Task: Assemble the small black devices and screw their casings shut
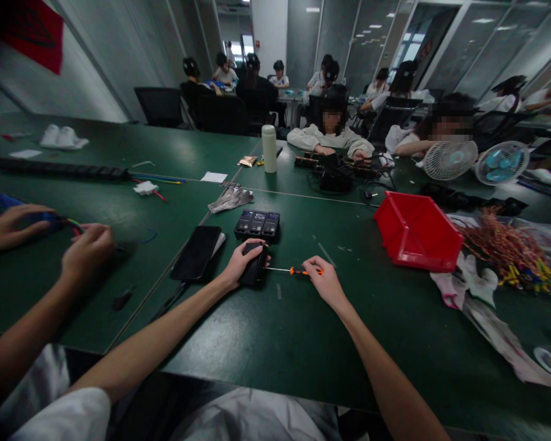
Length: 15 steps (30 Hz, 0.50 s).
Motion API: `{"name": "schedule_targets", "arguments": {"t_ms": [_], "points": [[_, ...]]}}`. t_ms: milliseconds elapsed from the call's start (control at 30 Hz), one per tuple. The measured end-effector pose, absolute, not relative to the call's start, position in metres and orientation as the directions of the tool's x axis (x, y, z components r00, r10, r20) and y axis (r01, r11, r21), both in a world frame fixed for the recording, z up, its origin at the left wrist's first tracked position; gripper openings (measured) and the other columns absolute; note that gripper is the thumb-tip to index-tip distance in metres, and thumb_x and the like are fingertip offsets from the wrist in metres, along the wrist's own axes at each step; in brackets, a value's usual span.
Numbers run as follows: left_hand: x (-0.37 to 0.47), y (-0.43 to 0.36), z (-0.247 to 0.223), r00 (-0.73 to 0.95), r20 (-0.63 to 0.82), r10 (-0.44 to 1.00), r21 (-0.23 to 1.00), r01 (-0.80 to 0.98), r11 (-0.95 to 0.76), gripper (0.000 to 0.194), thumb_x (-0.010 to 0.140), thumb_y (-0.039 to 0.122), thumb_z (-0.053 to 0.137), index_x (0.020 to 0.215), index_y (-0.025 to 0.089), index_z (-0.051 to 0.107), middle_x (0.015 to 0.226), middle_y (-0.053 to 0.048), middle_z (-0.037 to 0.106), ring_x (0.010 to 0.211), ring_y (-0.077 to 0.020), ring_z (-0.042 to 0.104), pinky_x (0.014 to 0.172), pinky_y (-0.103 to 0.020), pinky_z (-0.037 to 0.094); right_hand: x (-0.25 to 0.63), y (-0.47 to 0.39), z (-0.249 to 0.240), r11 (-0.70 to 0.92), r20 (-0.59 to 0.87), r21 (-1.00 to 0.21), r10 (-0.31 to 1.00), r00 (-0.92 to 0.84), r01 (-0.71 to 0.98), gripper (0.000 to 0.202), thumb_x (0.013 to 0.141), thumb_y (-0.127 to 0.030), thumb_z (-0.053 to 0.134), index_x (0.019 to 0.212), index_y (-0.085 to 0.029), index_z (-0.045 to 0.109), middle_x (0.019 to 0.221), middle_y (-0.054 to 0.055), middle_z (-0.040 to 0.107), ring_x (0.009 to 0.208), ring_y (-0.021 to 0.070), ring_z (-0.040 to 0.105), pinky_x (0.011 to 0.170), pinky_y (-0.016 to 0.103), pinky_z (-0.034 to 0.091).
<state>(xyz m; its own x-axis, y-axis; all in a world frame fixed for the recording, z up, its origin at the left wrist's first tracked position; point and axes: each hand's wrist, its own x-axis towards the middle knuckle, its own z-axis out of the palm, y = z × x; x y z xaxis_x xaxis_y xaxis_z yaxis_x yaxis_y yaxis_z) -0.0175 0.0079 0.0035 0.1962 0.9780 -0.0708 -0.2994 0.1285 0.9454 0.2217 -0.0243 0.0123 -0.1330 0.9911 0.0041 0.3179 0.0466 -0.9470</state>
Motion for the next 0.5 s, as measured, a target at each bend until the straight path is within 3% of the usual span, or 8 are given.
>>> {"name": "schedule_targets", "arguments": {"t_ms": [167,300,400,500], "points": [[-0.0170,0.0069,0.0057,0.192,-0.084,0.978,0.944,-0.299,0.139,0.049,0.070,0.043,0.068,0.108,0.017,0.052,0.080,-0.005,0.066,0.065,-0.0183,0.066,0.058,-0.028,0.052,0.2209,-0.0267,0.0196,0.168,0.130,-0.910,0.984,-0.123,0.378,0.024,0.082,-0.041,0.054,0.088,-0.018,0.059,0.078,0.002,0.057,0.068,0.0157,0.054,0.062,0.027,0.042],[-0.0169,0.0073,0.0058,0.184,-0.087,0.979,0.942,-0.304,0.140,0.049,0.069,0.044,0.068,0.108,0.017,0.052,0.079,-0.005,0.066,0.064,-0.0182,0.066,0.057,-0.027,0.052,0.2224,-0.0260,0.0202,0.224,0.183,-0.896,0.973,-0.141,0.382,0.021,0.081,-0.037,0.057,0.091,-0.019,0.058,0.088,0.005,0.059,0.082,0.0189,0.057,0.074,0.031,0.043],[-0.0167,0.0082,0.0048,0.184,-0.089,0.979,0.941,-0.305,0.143,0.050,0.069,0.043,0.069,0.108,0.017,0.052,0.079,-0.005,0.066,0.063,-0.0180,0.066,0.056,-0.028,0.052,0.2236,-0.0251,0.0174,0.229,0.187,-0.901,0.971,-0.146,0.368,0.022,0.080,-0.035,0.059,0.094,-0.019,0.057,0.089,0.004,0.058,0.081,0.0178,0.056,0.074,0.030,0.043],[-0.0166,0.0085,0.0040,0.176,-0.092,0.980,0.941,-0.307,0.144,0.050,0.068,0.044,0.069,0.108,0.017,0.053,0.079,-0.005,0.066,0.063,-0.0179,0.066,0.057,-0.028,0.052,0.2234,-0.0243,0.0133,0.181,0.142,-0.932,0.979,-0.143,0.313,0.024,0.079,-0.037,0.059,0.095,-0.019,0.056,0.080,0.002,0.056,0.069,0.0142,0.053,0.063,0.026,0.043]]}}
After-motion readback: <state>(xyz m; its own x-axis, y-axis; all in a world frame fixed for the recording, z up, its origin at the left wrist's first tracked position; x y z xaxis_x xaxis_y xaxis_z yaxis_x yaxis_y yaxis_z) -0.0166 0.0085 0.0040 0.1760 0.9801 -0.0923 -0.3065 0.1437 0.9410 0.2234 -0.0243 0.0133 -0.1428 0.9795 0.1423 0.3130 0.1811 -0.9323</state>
